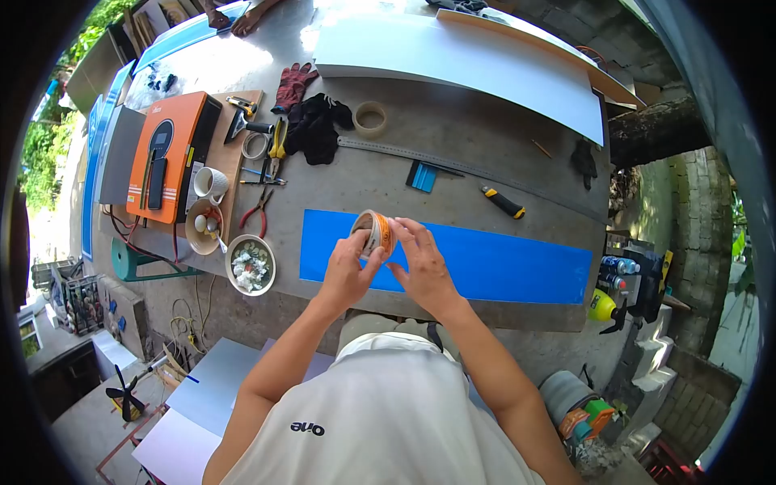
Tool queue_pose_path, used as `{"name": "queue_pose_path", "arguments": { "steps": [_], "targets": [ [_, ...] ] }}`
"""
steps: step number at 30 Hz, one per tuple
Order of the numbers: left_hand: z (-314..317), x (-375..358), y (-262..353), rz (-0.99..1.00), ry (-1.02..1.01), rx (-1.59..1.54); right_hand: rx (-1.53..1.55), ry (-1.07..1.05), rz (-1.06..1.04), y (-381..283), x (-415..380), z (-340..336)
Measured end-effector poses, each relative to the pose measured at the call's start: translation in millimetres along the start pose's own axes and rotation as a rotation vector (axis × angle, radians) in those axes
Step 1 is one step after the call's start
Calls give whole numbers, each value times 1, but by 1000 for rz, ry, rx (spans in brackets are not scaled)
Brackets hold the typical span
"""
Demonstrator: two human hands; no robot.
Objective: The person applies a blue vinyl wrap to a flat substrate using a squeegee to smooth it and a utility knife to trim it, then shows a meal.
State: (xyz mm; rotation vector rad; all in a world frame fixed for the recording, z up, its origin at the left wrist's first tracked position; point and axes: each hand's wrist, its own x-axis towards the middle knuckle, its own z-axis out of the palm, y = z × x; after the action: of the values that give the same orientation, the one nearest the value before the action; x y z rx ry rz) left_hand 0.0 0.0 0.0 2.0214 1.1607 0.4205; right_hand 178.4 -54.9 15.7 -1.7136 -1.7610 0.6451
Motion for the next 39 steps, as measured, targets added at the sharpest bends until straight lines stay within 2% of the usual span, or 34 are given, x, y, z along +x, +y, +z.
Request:
{"name": "queue_pose_path", "arguments": {
  "steps": [2, 3, 5, 7, 9, 11, 13, 14, 15, 17, 18, 23, 25, 26, 29, 32, 34, 39],
  "targets": [
    [14, -14, 11, -173, -30, -316, 30, 28, -3, -12, -4, 2],
    [17, -32, 21, -102, 19, -261, 35, 105, -70, -15, -24, 2],
    [26, -72, 44, -235, -153, -610, -38, 78, -27, -12, -72, -5],
    [38, -110, 55, -242, -285, -673, -51, 116, -17, -5, -117, -3],
    [55, -142, 54, -298, -402, -715, 11, -17, 125, -5, -163, 3],
    [56, -168, 62, -320, -471, -722, 102, 14, 218, -11, -199, 12],
    [55, -182, 66, -190, -541, -713, 355, -88, 484, -15, -224, 14],
    [52, -184, 65, -209, -622, -720, 611, -123, 622, -6, -244, 27],
    [51, -184, 64, -197, -626, -713, 610, -110, 617, -8, -252, 29],
    [48, -180, 58, -71, -736, -652, 1255, -58, 752, -13, -261, 34],
    [42, -177, 60, -54, -742, -646, 1271, -83, 818, -24, -257, 23],
    [15, -172, 64, -69, -758, -746, 1166, -2, 750, -50, -240, 25],
    [5, -176, 56, -35, -689, -732, 459, 250, 542, -78, -225, 28],
    [-1, -179, 49, -52, -680, -700, 253, 338, 461, -87, -221, 37],
    [-24, -184, 31, -112, -702, -710, 128, 198, 373, -109, -208, 40],
    [-43, -183, 13, -90, -735, -740, 184, 170, 399, -117, -199, 59],
    [-58, -177, 6, -20, -804, -666, 227, 199, 420, -122, -197, 75],
    [-57, -180, -19, -22, -858, -679, 244, 232, 482, -133, -192, 89]
  ]
}}
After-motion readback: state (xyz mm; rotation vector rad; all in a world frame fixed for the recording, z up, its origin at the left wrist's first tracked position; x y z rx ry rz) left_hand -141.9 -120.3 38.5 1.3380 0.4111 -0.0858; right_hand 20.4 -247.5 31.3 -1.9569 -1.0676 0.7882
